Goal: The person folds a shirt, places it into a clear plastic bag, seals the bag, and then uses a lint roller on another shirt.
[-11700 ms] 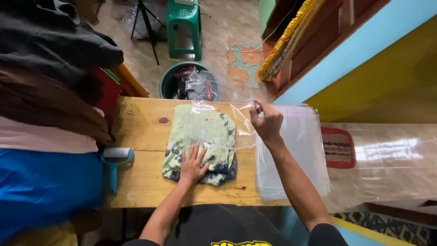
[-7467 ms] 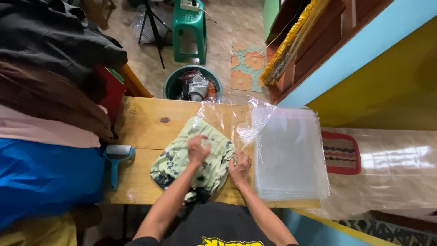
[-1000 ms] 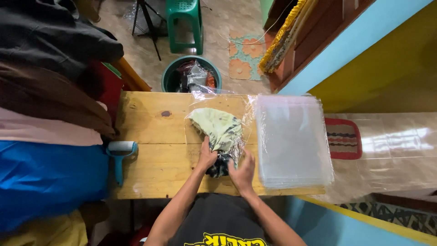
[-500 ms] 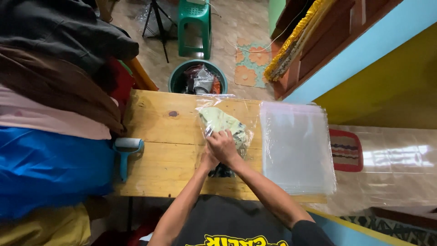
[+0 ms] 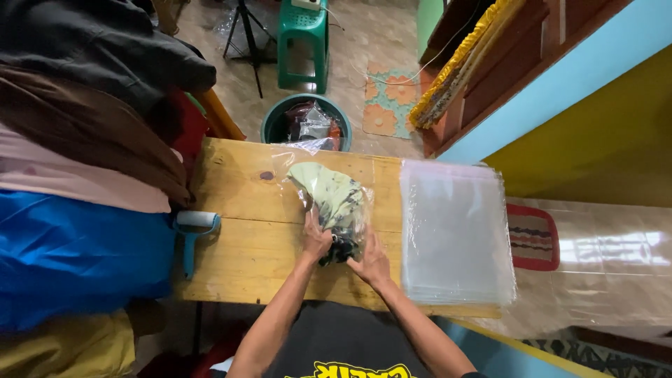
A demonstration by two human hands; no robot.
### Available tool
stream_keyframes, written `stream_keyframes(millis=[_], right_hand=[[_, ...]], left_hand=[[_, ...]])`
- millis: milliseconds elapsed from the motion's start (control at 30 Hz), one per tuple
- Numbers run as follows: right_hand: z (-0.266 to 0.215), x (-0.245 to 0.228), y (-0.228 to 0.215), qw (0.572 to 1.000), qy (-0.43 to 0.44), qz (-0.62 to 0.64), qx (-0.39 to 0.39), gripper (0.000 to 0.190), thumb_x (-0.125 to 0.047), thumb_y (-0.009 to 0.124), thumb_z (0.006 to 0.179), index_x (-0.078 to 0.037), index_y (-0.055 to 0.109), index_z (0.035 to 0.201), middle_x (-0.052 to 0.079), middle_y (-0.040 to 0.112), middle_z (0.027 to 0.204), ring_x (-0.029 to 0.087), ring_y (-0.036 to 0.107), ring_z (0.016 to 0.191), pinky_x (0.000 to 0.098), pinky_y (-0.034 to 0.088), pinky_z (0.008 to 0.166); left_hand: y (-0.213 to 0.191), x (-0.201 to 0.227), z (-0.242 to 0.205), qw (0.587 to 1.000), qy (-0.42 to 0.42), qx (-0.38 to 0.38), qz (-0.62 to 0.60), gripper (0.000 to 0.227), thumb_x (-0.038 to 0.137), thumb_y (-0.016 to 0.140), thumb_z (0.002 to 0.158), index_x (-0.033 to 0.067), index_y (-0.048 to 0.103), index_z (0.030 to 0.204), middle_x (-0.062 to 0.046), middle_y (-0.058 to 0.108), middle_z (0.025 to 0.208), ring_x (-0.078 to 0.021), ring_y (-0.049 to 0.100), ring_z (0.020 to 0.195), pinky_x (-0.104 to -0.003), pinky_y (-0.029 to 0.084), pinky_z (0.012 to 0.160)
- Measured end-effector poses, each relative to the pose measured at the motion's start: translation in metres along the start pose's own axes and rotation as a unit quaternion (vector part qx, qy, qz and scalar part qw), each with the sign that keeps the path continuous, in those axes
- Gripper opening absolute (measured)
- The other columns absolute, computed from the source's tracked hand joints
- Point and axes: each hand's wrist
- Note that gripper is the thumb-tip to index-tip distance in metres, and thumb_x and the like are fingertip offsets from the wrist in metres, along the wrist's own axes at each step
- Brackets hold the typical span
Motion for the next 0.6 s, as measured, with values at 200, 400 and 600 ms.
stream_keyframes(millis=[200,400,600], right_hand=[[0.024,0.010,0.026,0.978,0.205,0.045,-0.022,0.066,-0.027,0.059,0.090,-0.024,0.041,0.154,0.015,0.075,0.117,0.040,0.068,0.117,0.0547,0.052,0.100],[0.006,0.033,0.052,0.988,0.145,0.050,0.033,0.034,-0.028,0.062,0.085,-0.033,0.074,0.117,0.007,0.079,0.091,0.032,0.076,0.092,0.0463,0.060,0.082],[-0.041,0.026,0.026,0.990,0.121,0.063,-0.034,0.042,-0.031,0.063,0.080,-0.029,0.072,0.121,0.008,0.077,0.080,0.034,0.075,0.084,0.0510,0.058,0.077]], left_hand=[[-0.015,0.025,-0.005,0.992,0.085,0.031,-0.083,0.080,0.024,0.075,0.083,0.0088,0.042,0.154,-0.021,0.056,0.123,-0.0495,0.062,0.114,-0.056,0.057,0.094],[-0.029,0.054,-0.003,0.989,0.113,0.075,-0.055,0.076,0.004,0.057,0.074,-0.0015,0.044,0.149,-0.029,0.055,0.129,-0.0510,0.057,0.122,-0.051,0.055,0.100],[-0.024,0.054,0.003,0.993,0.038,-0.002,-0.112,0.077,0.010,0.064,0.072,-0.0015,0.048,0.147,-0.033,0.056,0.134,-0.0492,0.055,0.127,-0.048,0.056,0.103]])
Point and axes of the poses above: each hand's wrist, its own z-axis towards the middle knuckle, its own y-axis out of the palm, x = y × z
